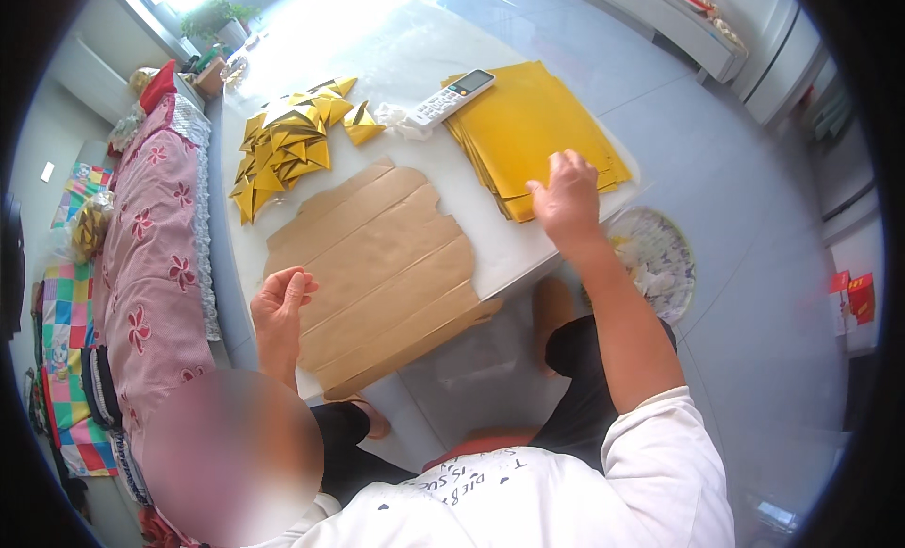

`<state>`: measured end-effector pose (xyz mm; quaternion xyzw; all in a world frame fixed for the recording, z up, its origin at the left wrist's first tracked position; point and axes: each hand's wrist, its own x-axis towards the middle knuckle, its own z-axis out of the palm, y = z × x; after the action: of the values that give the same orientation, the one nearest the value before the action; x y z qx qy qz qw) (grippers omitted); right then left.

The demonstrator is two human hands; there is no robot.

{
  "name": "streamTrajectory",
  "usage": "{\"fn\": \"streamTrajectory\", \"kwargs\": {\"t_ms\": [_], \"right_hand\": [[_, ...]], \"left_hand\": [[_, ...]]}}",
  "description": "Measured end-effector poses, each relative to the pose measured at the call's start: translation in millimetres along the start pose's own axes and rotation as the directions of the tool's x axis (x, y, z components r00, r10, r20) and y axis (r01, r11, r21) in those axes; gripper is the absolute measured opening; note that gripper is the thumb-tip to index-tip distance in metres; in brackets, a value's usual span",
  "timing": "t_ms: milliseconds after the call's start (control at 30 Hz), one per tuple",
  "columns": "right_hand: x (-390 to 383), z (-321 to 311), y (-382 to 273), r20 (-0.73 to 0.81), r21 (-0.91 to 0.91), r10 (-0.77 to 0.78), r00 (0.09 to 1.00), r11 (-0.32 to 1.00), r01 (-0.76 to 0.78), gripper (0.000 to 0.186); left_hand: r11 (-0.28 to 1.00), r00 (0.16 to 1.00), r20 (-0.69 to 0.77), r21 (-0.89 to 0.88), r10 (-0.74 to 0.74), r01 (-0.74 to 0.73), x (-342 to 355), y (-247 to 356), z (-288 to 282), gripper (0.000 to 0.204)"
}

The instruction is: The person folds yellow sheets of paper into triangular shapes by hand. They pick up a sheet, fold it in half, then fold the corners to form a triangle, and finally tuck the ends to secure the shape. The finished items are placed in a pile on the table.

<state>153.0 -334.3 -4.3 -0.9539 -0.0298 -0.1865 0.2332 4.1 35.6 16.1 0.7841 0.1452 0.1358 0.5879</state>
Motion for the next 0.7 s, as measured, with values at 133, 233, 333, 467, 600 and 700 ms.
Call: {"fn": "streamTrajectory", "kwargs": {"t_ms": [133, 233, 333, 467, 600, 700], "right_hand": [[-11.5, 14.4, -9.9, 0.068, -0.071, -0.115, 0.991, 0.99, 0.12, 0.047], [-12.2, 18.0, -15.3, 0.126, -0.071, -0.101, 0.987, 0.991, 0.11, 0.05], [-11.7, 23.4, -16.4, 0.139, -0.081, -0.083, 0.987, 0.992, 0.095, 0.05], [-4.8, 37.6, -4.8, 0.036, 0.021, -0.097, 0.995, 0.995, 0.096, 0.036], [4.4, 33.6, 0.3, -0.064, 0.121, -0.079, 0.995, 0.989, 0.087, 0.016], [9.6, 25.7, -3.6, -0.088, 0.16, -0.03, 0.996, 0.986, 0.044, 0.009]], "left_hand": [[0.998, 1.0, -0.016, 0.052, 0.019, -0.018, 0.6, -4.1, -2.5, 0.022], [0.994, 0.998, -0.014, 0.098, 0.059, -0.058, 0.0, -4.8, -3.1, 0.022], [0.988, 0.997, -0.002, 0.129, 0.081, -0.08, -1.5, -6.7, -4.8, 0.022], [0.99, 0.997, -0.004, 0.112, 0.082, -0.081, -3.4, -4.4, -6.8, 0.023], [0.994, 0.996, -0.01, 0.075, 0.085, -0.084, -3.8, -4.7, -8.8, 0.022], [0.994, 0.996, -0.013, 0.061, 0.089, -0.088, -4.0, -6.1, -11.0, 0.021]]}}
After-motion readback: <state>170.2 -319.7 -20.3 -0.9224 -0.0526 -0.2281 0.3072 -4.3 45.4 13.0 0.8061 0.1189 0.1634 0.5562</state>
